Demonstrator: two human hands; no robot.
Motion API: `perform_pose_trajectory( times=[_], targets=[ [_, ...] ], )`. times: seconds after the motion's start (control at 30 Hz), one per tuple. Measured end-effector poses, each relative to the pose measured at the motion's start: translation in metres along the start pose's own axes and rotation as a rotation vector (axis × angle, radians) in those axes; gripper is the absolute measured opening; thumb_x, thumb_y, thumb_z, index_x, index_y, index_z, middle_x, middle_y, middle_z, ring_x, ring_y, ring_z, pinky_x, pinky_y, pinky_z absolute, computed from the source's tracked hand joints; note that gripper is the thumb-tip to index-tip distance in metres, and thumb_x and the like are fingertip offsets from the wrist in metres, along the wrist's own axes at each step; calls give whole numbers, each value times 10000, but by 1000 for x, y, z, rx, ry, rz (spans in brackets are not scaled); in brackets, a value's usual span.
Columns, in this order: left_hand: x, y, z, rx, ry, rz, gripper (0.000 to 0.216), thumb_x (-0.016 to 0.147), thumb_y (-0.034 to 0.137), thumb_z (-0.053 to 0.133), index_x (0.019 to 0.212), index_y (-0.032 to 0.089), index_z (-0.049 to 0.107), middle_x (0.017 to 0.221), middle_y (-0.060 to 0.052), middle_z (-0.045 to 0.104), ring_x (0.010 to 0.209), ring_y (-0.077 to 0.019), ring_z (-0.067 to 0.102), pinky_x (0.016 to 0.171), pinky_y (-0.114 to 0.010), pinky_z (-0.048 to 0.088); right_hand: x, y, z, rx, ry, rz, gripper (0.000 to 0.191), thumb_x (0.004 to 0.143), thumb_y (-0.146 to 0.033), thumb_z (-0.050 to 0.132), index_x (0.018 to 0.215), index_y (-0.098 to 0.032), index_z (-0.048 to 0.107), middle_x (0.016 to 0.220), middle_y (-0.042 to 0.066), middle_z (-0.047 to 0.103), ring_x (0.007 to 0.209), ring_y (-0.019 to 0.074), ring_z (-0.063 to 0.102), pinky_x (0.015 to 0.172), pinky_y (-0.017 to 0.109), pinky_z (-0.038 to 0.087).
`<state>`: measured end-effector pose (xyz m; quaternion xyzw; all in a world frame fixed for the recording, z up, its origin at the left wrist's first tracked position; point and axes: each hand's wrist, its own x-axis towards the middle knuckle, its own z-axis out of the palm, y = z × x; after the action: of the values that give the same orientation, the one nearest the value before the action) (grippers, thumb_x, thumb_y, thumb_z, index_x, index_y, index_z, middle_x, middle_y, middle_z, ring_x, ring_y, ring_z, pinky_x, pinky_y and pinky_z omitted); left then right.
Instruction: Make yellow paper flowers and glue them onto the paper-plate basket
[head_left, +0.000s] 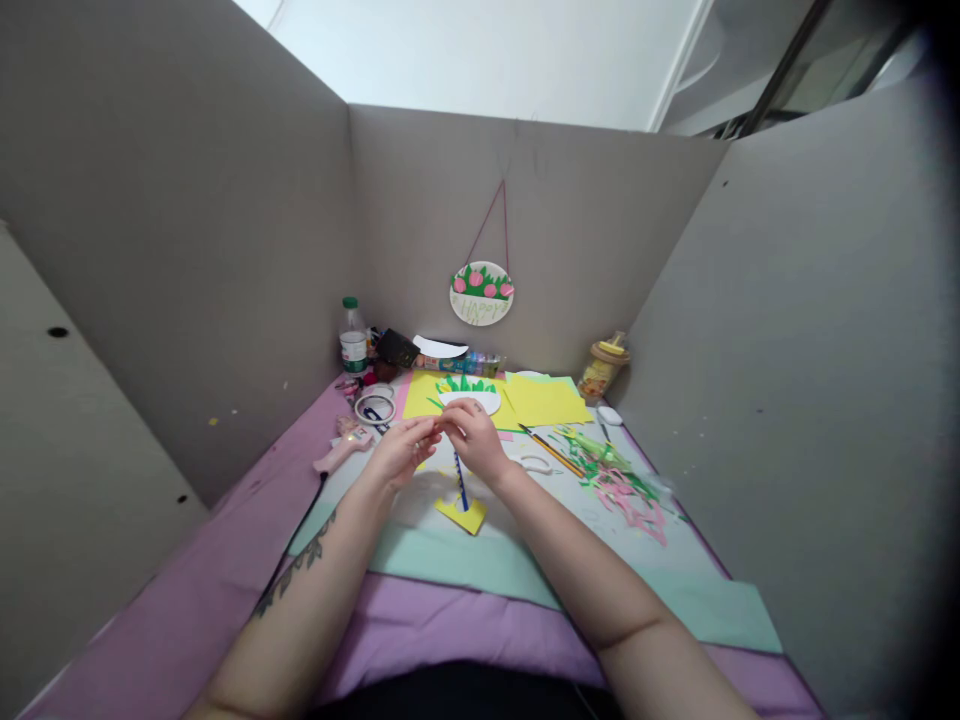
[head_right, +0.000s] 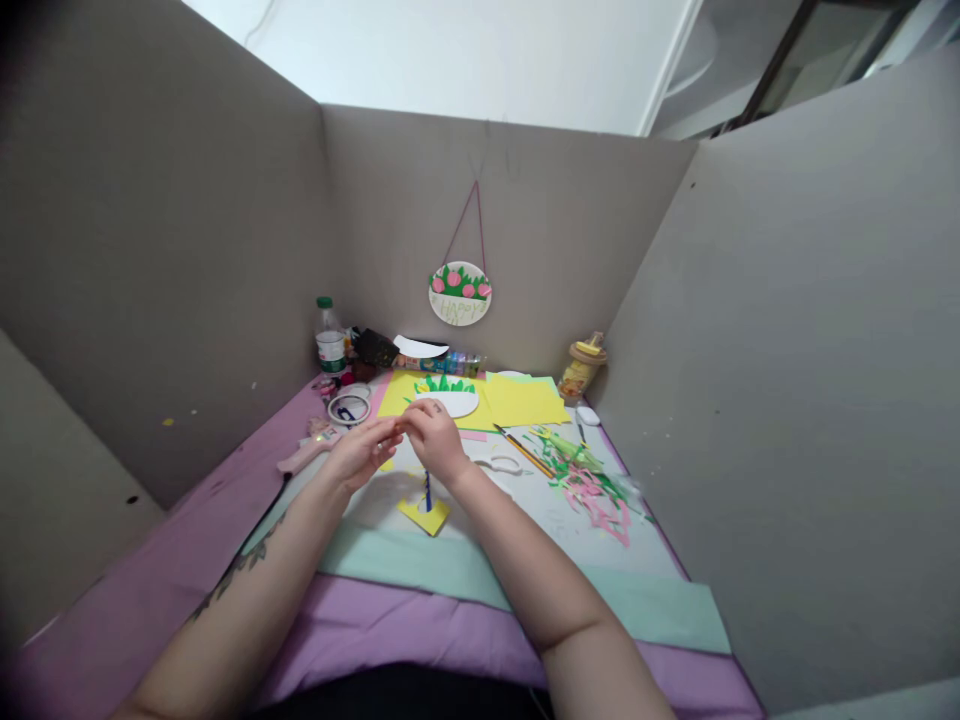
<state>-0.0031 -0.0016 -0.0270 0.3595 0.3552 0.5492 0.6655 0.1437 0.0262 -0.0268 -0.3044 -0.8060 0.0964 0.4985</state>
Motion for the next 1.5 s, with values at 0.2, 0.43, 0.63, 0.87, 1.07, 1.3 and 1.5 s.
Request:
perform_pose_trajectory(
  times=[0.2,0.43,0.63,0.87,1.07,1.3,1.5],
  targets=[
    [2,-4,-1,161,142,124,319,576,262,754,833,140,610,684,3,616,605,-83,558,601,-211,429,-11,5,6,47,79,70,158,827,-218,508,930,-225,628,1020,88,563,977,213,520,810,368,452],
    [3,-10,2,434,212,280,312,616,278,693,855,126,563,654,-6,607,594,-113,567,580,-235,448,-8,7,12,439,-18,529,162,721,-327,599,771,-173,591,714,6,581,651,136,512,602,253,413],
    [8,-15,-5,609,87,268,274,646,232,621,894,129,568,631,4,593,568,-121,550,542,-228,417,-10,13,13,563,3,652,138,686,-287,595,633,-168,549,549,-46,486,514,91,415,513,223,336],
    [15,-1,-47,1127,188,363,183,643,218,590,817,179,632,760,-54,659,697,-185,584,628,-263,396,-21,16,17,569,-123,724,103,662,-269,583,685,-173,553,584,-32,541,525,106,507,466,209,350],
    [12,-7,-54,1564,146,149,187,581,283,679,739,192,640,842,-91,649,778,-236,589,659,-280,375,-27,21,31,467,-186,699,66,621,-206,577,673,-171,553,605,-34,553,550,106,517,507,212,387],
    [18,-17,-51,1492,28,169,132,574,173,625,705,193,616,780,-63,623,699,-199,557,610,-267,350,-32,25,36,421,-158,706,141,615,-185,555,754,-171,570,627,-36,560,567,110,514,520,213,385],
    [23,-24,-43,1297,-14,198,130,592,125,567,704,185,588,624,3,590,568,-141,521,535,-229,346,-35,27,36,374,-112,703,159,619,-197,547,774,-173,575,627,-38,552,553,108,492,499,207,365]
  ],
)
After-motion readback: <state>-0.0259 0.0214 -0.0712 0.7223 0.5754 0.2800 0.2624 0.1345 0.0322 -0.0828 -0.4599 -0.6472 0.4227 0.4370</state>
